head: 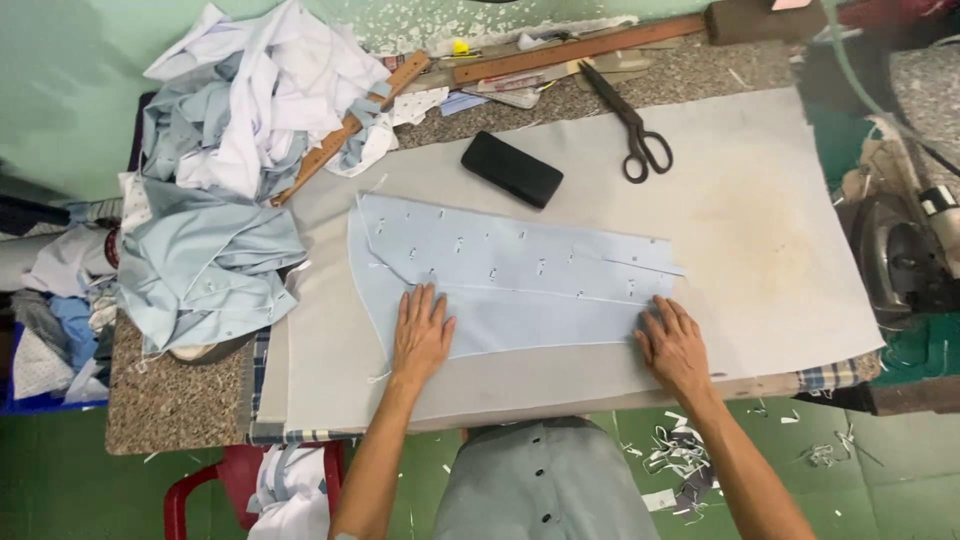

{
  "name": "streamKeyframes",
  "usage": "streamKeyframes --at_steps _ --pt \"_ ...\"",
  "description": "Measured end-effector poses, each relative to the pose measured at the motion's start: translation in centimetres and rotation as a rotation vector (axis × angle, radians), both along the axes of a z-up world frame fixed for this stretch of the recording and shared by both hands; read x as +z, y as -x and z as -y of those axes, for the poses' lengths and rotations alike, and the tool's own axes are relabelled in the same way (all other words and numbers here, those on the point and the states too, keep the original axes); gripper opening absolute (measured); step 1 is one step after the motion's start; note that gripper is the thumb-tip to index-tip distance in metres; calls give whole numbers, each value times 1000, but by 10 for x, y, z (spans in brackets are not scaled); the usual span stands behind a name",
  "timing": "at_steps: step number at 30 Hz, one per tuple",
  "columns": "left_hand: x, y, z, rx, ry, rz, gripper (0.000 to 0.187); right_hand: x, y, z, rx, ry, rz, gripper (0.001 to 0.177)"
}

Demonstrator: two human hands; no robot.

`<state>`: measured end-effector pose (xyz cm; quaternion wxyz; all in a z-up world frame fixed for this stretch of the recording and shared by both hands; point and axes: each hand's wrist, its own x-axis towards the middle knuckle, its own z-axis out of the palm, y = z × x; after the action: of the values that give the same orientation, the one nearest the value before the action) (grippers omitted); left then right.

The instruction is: The person irons a light blue fabric piece on a worktable using a steam iron and a black pressing block. They repeatedly smooth the fabric, flip it over, and press different sections to remove wrinkles.

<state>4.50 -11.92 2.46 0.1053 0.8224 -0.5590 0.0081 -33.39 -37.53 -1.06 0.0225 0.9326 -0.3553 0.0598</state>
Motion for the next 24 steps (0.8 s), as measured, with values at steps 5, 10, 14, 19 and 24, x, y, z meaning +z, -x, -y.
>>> streamKeyframes --at_steps 5,10,14,19,24 --pt "-11 -23 15 64 -97 122 49 -14 5 10 -46 10 -34 43" --pt "-6 -35 5 110 -125 162 52 -16 9 19 -68 15 -48 46" --pt "14 -13 -25 91 -48 83 54 -11 26 19 -70 33 -32 44" --pt "17 30 -70 104 -88 20 56 -2 49 1 -26 74 -9 40" --pt "-7 46 -98 129 -125 -1 60 4 60 -14 36 89 40 38"
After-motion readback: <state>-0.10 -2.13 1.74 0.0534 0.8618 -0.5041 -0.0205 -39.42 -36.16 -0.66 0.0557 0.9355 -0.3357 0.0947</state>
